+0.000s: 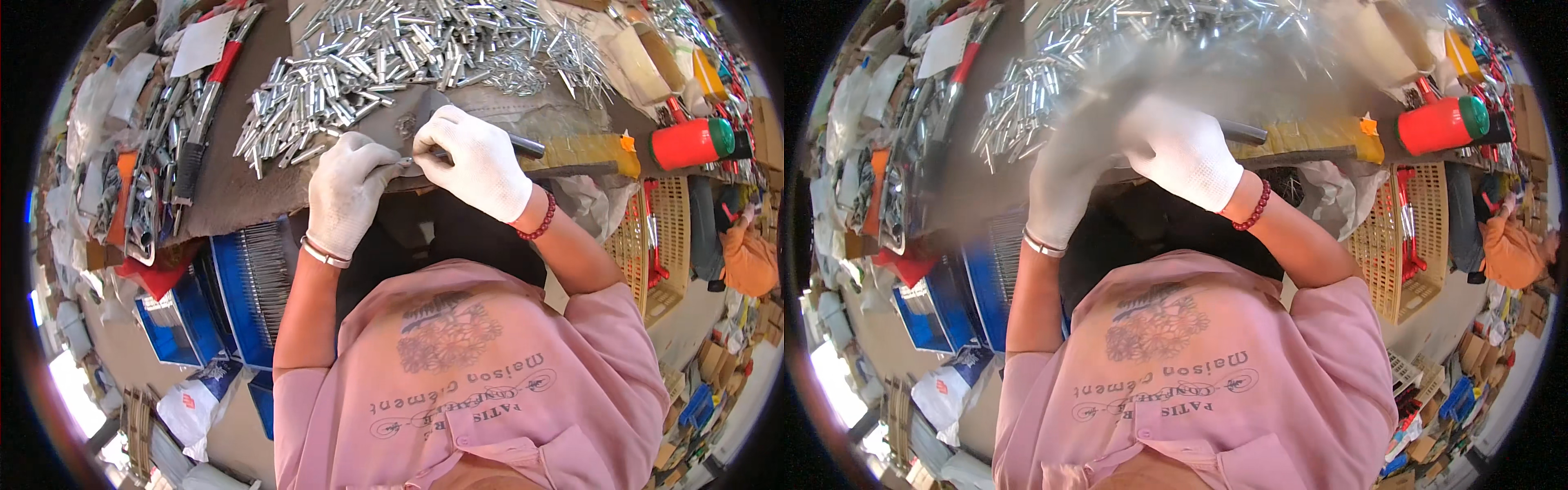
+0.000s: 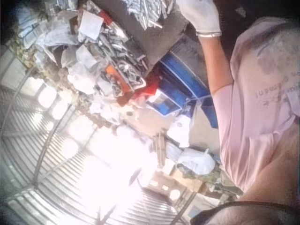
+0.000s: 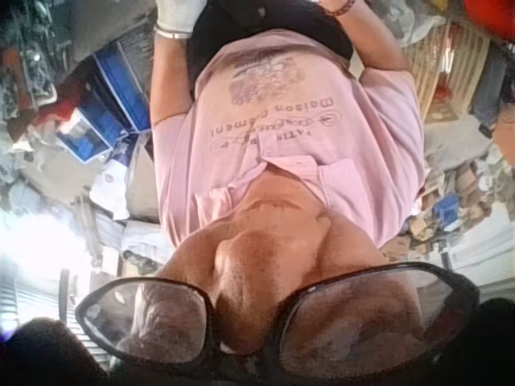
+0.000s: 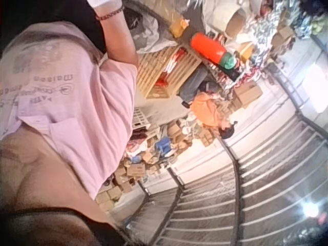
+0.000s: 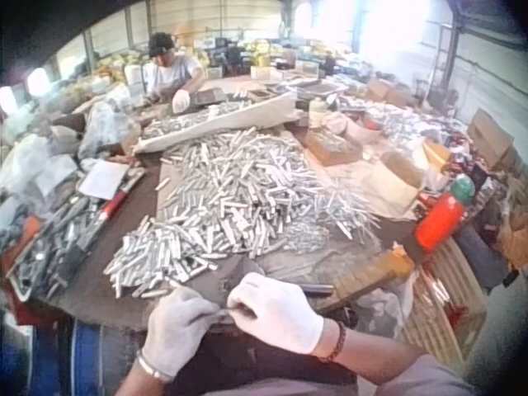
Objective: Assemble small metal pins and washers using a hammer and circular jig on a factory workbench.
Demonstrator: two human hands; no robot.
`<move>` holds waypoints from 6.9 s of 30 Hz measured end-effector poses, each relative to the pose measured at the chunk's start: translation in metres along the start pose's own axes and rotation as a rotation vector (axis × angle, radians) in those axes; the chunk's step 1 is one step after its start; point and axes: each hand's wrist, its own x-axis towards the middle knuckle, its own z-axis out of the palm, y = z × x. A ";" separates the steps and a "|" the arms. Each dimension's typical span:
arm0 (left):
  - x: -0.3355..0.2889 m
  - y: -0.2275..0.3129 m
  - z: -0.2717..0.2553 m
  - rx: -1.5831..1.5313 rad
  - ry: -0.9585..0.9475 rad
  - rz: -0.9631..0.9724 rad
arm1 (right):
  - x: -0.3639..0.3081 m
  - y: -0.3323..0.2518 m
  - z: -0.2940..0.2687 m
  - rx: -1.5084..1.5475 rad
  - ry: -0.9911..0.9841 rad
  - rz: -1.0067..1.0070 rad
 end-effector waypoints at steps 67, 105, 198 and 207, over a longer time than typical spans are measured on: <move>-0.021 -0.005 0.003 0.206 0.108 -0.001 | -0.041 -0.024 -0.020 0.138 -0.443 0.438; -0.366 -0.202 -0.082 0.126 1.037 -1.228 | -0.039 -0.019 -0.011 0.602 -0.092 0.646; 0.008 0.021 -0.004 0.168 0.017 0.097 | 0.008 0.159 -0.131 -0.167 0.323 0.231; 0.005 0.009 0.003 0.109 0.067 0.115 | 0.007 0.059 -0.111 0.066 0.282 0.260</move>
